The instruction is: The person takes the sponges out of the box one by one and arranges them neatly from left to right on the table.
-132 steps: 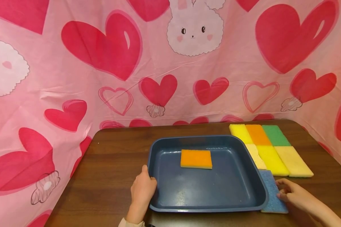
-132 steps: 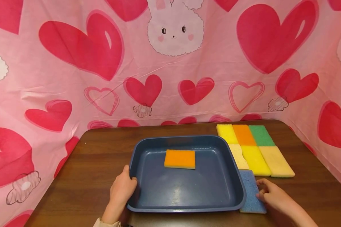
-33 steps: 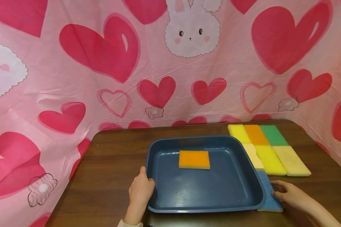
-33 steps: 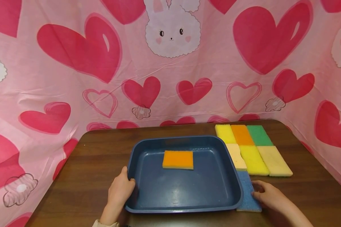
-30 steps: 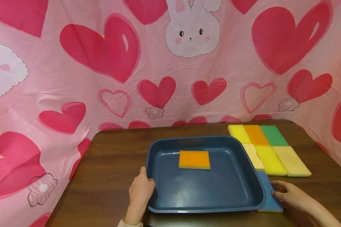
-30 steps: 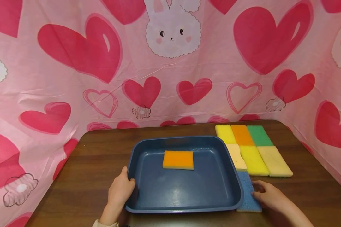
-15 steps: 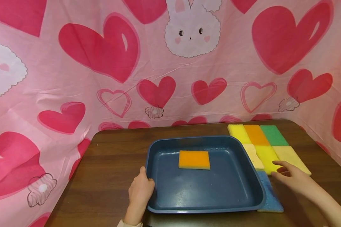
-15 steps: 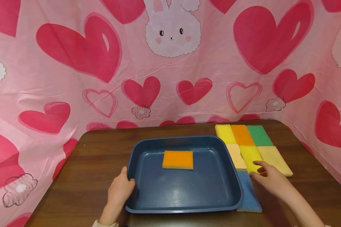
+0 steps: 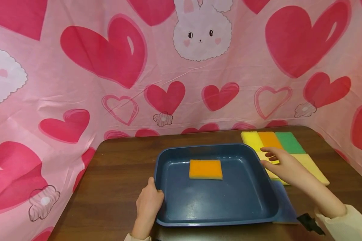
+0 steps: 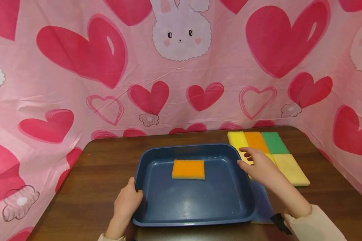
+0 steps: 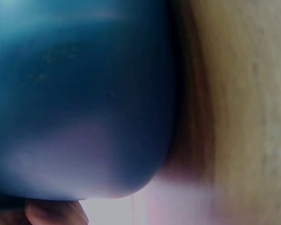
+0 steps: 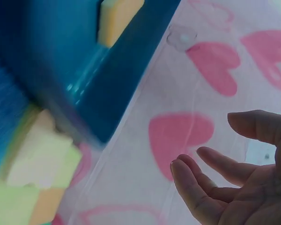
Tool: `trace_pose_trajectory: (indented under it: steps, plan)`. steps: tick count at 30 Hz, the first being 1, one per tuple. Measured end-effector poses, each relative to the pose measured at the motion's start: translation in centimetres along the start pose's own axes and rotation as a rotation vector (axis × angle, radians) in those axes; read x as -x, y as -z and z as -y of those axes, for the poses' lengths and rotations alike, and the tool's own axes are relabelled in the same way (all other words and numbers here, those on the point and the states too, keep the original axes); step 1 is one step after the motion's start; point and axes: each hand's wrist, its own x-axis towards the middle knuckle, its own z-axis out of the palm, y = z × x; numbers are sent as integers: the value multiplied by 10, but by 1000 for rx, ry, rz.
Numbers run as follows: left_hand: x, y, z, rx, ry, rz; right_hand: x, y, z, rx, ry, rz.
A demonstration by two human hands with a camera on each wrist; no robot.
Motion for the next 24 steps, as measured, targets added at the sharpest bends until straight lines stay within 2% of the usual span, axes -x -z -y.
trace_pose_trajectory:
  steps: [6,12,17,24]
  plan:
    - [-1,0,0,-1,-2,-6,-16,-9,34,-7,48,8]
    - [1,1,0,-9,-7,7,-27,-19,61,-12,65,62]
    - [0,1,0,-11,-10,2,-36,-31,74,-1,72,107]
    - [1,0,-1,-7,-17,-2,-48,-52,81,1,92,158]
